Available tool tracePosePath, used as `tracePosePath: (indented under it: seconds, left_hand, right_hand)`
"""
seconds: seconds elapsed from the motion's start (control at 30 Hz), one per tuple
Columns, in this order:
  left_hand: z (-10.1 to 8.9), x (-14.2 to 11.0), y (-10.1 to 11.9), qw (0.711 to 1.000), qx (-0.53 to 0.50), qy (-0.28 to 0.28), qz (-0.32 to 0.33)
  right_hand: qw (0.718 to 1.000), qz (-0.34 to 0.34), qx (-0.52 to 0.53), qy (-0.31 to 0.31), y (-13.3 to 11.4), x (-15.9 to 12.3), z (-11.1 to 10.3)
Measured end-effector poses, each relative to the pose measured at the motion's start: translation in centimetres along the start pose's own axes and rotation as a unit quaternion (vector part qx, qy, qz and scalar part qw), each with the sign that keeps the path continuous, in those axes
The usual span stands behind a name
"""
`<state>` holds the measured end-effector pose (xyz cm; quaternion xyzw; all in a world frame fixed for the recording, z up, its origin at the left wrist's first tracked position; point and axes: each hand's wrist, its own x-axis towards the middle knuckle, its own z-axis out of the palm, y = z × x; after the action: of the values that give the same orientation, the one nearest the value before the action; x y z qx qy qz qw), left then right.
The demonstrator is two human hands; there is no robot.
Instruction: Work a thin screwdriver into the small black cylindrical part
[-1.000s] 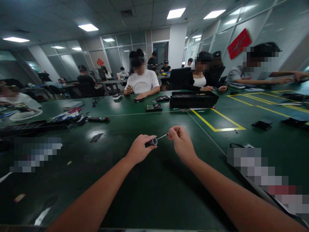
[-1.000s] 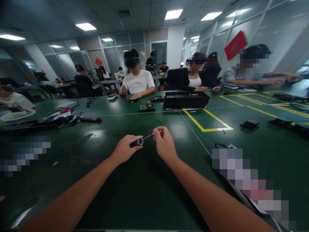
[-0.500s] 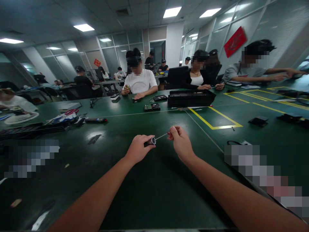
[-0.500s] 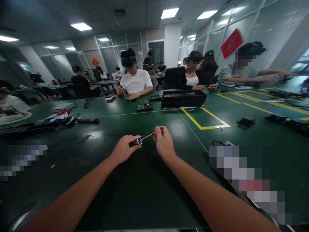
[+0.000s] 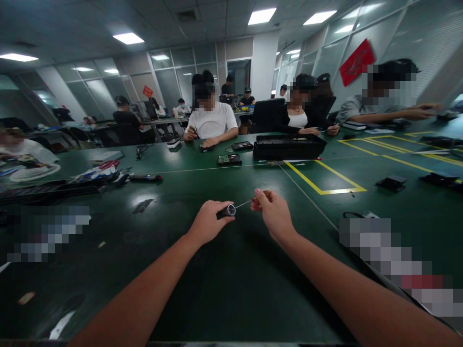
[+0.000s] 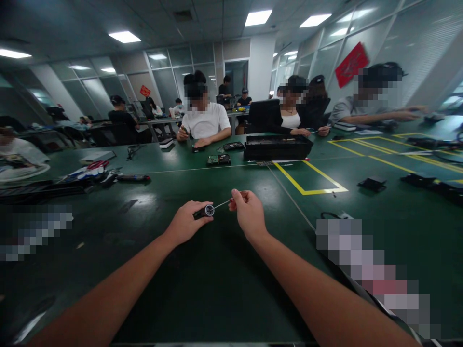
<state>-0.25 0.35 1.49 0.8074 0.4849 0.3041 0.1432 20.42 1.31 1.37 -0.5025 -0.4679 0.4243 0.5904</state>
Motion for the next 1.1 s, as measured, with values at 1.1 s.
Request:
tracePosePath:
  seconds: [1.1]
  left_hand:
    - [0.4, -0.1, -0.1, 0.999, -0.008, 0.047, 0.021]
  right_hand:
    - [0.937, -0.229, -0.248, -0.089, -3.2, -3.2, -0.4]
